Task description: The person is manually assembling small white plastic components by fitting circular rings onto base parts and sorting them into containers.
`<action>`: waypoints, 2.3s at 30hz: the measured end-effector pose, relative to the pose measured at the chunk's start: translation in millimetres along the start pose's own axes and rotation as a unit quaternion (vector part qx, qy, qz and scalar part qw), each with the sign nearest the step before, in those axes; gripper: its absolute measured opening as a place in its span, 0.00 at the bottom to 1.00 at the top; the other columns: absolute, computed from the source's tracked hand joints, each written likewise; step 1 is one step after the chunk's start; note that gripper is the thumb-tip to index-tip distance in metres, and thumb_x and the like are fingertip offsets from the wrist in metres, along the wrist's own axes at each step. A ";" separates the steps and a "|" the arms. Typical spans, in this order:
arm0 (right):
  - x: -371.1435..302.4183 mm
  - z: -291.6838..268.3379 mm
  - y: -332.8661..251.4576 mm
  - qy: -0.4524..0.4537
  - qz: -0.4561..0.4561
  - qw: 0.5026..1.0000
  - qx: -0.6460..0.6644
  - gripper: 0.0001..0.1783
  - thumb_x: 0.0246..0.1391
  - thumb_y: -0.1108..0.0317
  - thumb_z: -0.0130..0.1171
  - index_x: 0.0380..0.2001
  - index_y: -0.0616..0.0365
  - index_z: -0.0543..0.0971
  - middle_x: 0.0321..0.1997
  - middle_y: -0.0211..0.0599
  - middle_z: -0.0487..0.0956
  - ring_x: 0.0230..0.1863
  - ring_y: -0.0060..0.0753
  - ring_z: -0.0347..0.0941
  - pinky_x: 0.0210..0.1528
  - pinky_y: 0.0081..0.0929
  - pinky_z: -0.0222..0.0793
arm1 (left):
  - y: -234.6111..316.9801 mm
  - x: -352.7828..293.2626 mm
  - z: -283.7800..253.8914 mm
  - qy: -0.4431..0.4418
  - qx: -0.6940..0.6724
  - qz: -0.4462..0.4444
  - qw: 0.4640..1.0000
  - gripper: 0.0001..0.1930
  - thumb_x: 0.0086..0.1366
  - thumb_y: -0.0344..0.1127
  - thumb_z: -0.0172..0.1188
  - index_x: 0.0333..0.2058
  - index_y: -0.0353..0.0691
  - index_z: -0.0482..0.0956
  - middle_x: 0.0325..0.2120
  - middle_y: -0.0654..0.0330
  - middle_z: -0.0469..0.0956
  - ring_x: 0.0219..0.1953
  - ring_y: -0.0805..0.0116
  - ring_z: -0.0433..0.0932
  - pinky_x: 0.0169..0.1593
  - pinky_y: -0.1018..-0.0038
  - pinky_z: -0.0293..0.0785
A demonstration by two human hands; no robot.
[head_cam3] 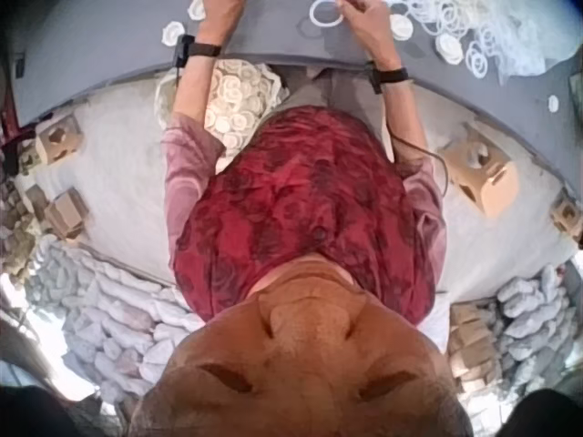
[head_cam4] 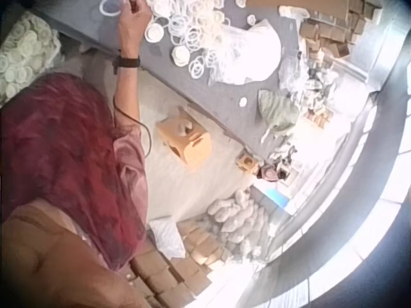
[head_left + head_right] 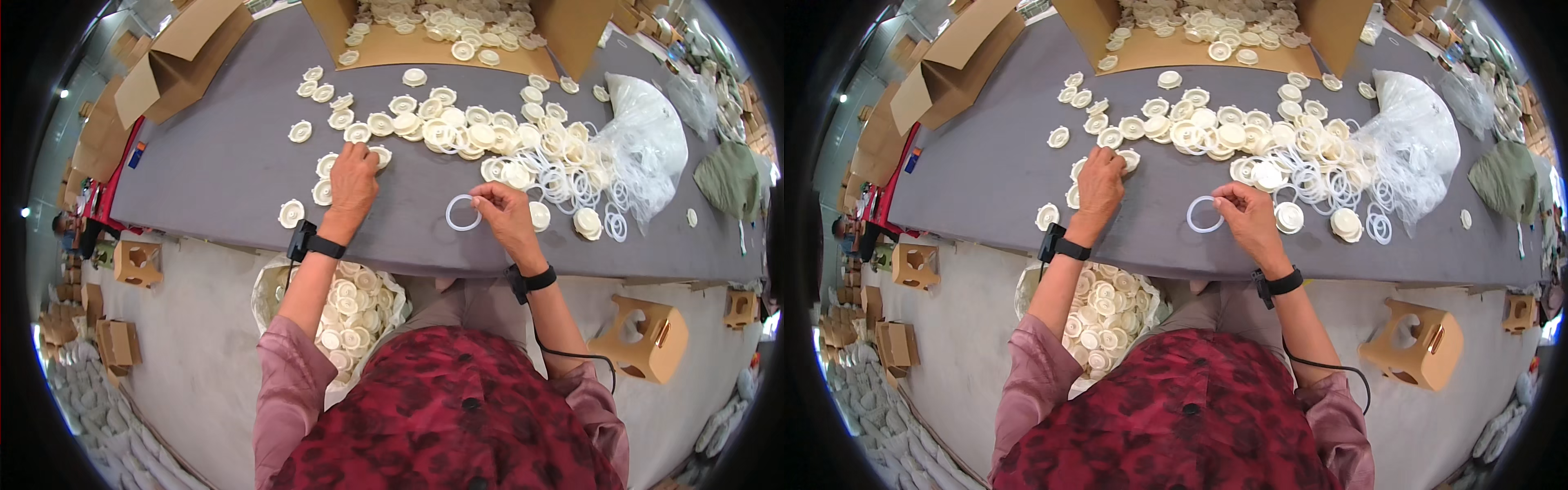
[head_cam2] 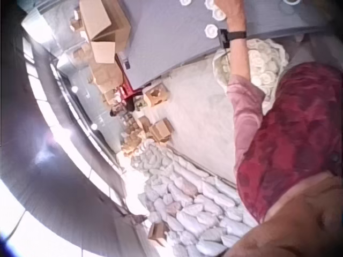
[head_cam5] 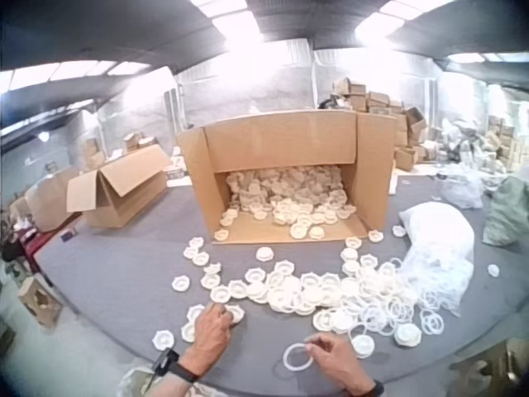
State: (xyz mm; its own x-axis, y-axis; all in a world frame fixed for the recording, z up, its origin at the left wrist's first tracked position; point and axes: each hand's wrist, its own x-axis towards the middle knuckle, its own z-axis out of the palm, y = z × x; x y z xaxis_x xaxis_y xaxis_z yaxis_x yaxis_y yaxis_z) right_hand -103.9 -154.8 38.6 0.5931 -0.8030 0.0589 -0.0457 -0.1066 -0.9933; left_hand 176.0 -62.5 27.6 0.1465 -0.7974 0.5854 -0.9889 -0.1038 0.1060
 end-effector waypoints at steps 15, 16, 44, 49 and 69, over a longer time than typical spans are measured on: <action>-48.0 11.4 -8.9 -0.009 -0.019 0.995 0.094 0.07 0.57 0.75 0.63 0.40 0.63 0.82 0.32 0.27 0.82 0.32 0.12 0.74 0.34 0.13 0.69 | 123.5 -70.0 -25.2 -0.169 -0.792 -0.403 0.426 0.15 0.69 0.32 0.57 0.51 0.30 0.74 0.40 0.61 0.80 0.37 0.76 0.78 0.41 0.80 0.74; -49.6 11.5 -8.2 0.001 -0.031 0.998 0.062 0.07 0.57 0.75 0.63 0.40 0.63 0.82 0.32 0.26 0.82 0.32 0.11 0.74 0.35 0.13 0.69 | 129.7 -69.8 -28.0 -0.170 -0.793 -0.402 0.425 0.15 0.69 0.32 0.57 0.51 0.30 0.74 0.40 0.61 0.80 0.37 0.76 0.78 0.41 0.80 0.74; -82.9 25.4 -11.2 0.052 -0.398 0.875 -0.271 0.12 0.42 0.78 0.63 0.35 0.61 0.80 0.33 0.35 0.77 0.35 0.39 0.73 0.35 0.32 0.71 | 143.2 -102.9 -10.5 -0.059 -0.865 -0.370 0.332 0.12 0.69 0.33 0.59 0.48 0.37 0.73 0.44 0.60 0.78 0.47 0.70 0.76 0.51 0.72 0.73; -88.9 24.7 -9.6 0.088 -0.276 0.942 -0.168 0.10 0.48 0.81 0.63 0.36 0.61 0.80 0.31 0.36 0.77 0.34 0.35 0.74 0.33 0.27 0.71 | 153.5 -103.9 -13.9 -0.044 -0.887 -0.373 0.269 0.17 0.67 0.35 0.62 0.51 0.37 0.72 0.46 0.59 0.77 0.48 0.68 0.75 0.51 0.72 0.72; -83.9 14.5 10.0 -0.003 0.029 0.979 0.201 0.02 0.56 0.78 0.61 0.34 0.63 0.79 0.30 0.25 0.78 0.28 0.12 0.71 0.30 0.13 0.68 | 160.9 -109.9 -19.0 -0.056 -0.892 -0.359 0.267 0.11 0.66 0.35 0.63 0.44 0.39 0.75 0.48 0.59 0.78 0.51 0.68 0.75 0.54 0.70 0.72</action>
State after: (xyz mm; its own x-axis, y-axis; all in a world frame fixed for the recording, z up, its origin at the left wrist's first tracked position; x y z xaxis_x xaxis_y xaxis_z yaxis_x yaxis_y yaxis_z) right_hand -142.5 -80.0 22.3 0.6040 -0.7970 0.0026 0.2409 0.1794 -0.9538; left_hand 1.2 19.7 -4.5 0.1838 -0.9758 -0.1187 0.8945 0.1160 0.4318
